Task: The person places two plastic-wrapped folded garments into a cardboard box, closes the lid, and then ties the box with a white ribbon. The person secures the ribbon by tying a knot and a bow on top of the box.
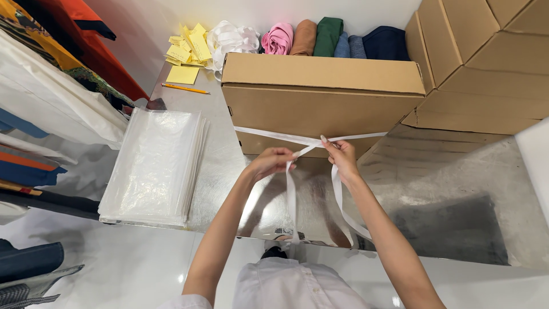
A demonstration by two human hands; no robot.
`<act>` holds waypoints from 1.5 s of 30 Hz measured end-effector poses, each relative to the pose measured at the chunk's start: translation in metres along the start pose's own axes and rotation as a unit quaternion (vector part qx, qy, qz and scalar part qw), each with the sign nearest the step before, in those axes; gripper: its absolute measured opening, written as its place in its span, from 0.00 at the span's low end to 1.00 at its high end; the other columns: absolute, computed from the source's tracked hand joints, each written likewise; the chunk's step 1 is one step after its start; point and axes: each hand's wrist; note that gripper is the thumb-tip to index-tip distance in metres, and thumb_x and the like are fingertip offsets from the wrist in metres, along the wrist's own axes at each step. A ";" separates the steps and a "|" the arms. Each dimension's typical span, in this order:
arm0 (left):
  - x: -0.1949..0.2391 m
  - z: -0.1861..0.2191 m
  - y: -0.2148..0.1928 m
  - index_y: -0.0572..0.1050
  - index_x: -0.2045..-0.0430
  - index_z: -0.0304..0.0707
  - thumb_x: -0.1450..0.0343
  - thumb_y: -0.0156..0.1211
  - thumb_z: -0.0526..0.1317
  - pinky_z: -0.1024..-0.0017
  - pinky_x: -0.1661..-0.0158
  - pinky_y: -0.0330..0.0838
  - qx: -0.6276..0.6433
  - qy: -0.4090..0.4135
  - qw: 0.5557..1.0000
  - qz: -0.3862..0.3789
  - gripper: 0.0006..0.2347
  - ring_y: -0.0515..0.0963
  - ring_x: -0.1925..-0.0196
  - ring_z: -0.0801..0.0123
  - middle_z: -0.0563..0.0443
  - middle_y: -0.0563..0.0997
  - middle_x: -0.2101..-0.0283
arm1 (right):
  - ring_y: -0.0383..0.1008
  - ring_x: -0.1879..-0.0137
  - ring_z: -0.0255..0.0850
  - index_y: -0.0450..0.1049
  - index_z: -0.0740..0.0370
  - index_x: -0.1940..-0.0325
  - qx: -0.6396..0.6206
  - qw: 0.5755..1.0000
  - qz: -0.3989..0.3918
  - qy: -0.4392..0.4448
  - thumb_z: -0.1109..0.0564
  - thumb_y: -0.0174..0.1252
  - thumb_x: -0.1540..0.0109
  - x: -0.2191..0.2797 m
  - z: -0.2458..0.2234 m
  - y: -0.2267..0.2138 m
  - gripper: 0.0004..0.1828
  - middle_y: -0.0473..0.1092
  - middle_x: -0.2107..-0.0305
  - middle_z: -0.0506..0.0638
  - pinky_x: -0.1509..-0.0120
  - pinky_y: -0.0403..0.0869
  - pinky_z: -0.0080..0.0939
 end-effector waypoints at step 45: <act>-0.016 -0.030 0.067 0.75 0.71 0.36 0.25 0.59 0.33 0.73 0.64 0.72 -0.279 0.455 0.799 0.277 0.04 0.79 0.69 0.62 0.52 0.72 0.73 | 0.44 0.82 0.20 0.70 0.66 0.65 0.036 0.991 -0.080 0.105 0.58 0.61 0.34 0.004 -0.035 -0.008 0.10 0.49 0.82 0.34 0.82 0.47 0.20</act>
Point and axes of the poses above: each hand's wrist, its own x-axis away from the middle knuckle, its own y-axis out of the palm, z = x × y
